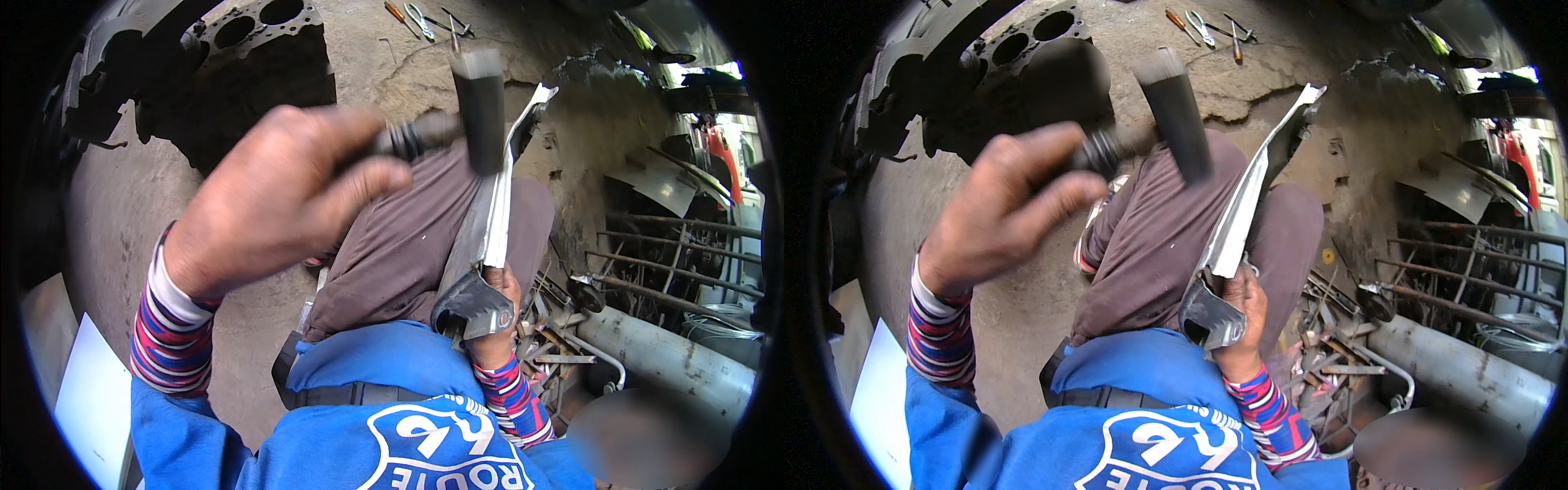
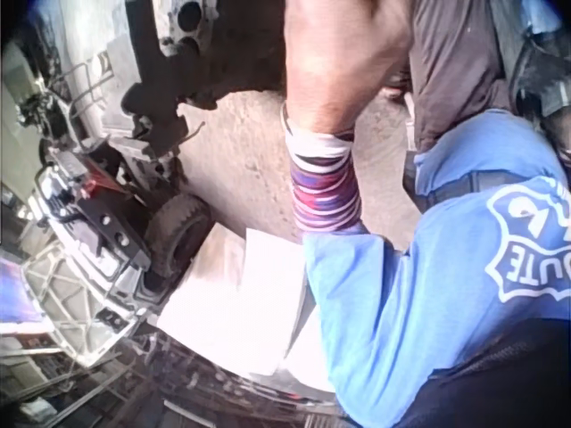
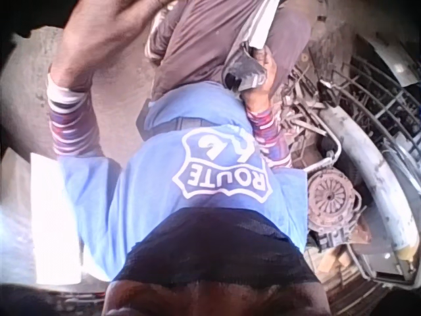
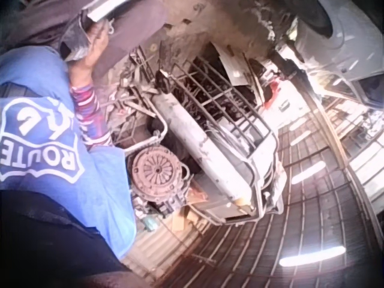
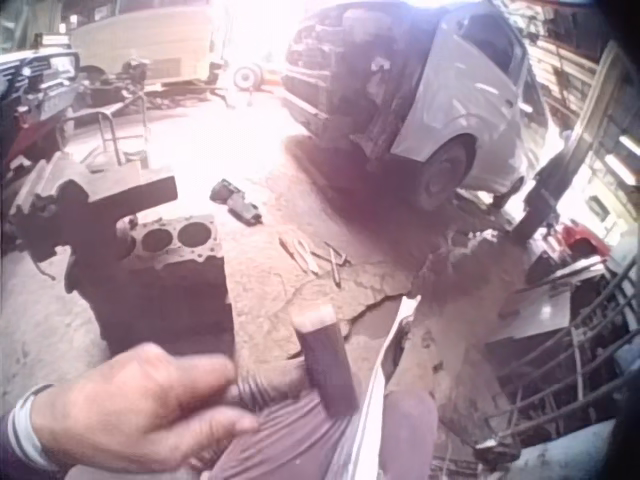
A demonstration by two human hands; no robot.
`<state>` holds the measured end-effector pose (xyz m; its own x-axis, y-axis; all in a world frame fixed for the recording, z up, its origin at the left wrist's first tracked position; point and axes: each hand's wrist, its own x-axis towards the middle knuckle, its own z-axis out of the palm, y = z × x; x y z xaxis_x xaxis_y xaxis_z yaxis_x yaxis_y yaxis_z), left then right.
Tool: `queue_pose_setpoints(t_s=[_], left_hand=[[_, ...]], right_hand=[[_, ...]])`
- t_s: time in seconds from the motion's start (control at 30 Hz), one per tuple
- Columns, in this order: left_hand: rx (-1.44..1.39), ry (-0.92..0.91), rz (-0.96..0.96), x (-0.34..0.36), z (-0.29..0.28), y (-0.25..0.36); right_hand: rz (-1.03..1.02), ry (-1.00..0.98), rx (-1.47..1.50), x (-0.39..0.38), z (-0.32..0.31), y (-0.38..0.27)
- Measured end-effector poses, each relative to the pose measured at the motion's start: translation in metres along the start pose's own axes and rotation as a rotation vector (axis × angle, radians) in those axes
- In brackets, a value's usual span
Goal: The person sits on the floor and uses a hammer to repeatedly strike a white car fender panel, shaping and smoothing its surface. They rotate the panel to work on different edges and inspect the curvature. The person briefly stands to retrieve a metal bar from a tool cart before returning to the panel.
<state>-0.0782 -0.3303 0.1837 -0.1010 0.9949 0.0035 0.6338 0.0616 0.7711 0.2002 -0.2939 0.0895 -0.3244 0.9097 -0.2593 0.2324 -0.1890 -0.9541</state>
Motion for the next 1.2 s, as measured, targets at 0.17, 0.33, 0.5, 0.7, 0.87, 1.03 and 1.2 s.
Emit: queue_pose_setpoints(t_s=[0.17,0.33,0.5,0.7,0.87,1.03,1.2], left_hand=[[-0.033,0.045,0.218,0.002,0.018,-0.004],[-0.186,-0.052,0.013,-0.013,0.040,-0.012],[-0.762,0.155,-0.139,-0.035,0.093,0.018],[-0.856,0.115,-0.078,-0.036,0.125,0.041],[-0.667,0.109,-0.029,-0.026,0.126,0.051],[-0.990,0.352,-0.246,-0.036,0.099,0.047],[-0.437,0.095,0.097,-0.013,0.094,0.035]], right_hand=[[0.011,0.002,0.023,0.000,-0.004,0.002],[0.014,0.004,0.090,-0.003,-0.027,0.008],[0.194,-0.169,0.394,-0.003,-0.065,0.006],[0.022,-0.214,0.439,0.008,-0.070,-0.005],[0.022,-0.201,0.577,0.010,-0.068,0.003],[0.029,-0.148,0.531,0.004,-0.073,0.011],[0.072,-0.169,0.524,0.007,-0.070,0.008]])
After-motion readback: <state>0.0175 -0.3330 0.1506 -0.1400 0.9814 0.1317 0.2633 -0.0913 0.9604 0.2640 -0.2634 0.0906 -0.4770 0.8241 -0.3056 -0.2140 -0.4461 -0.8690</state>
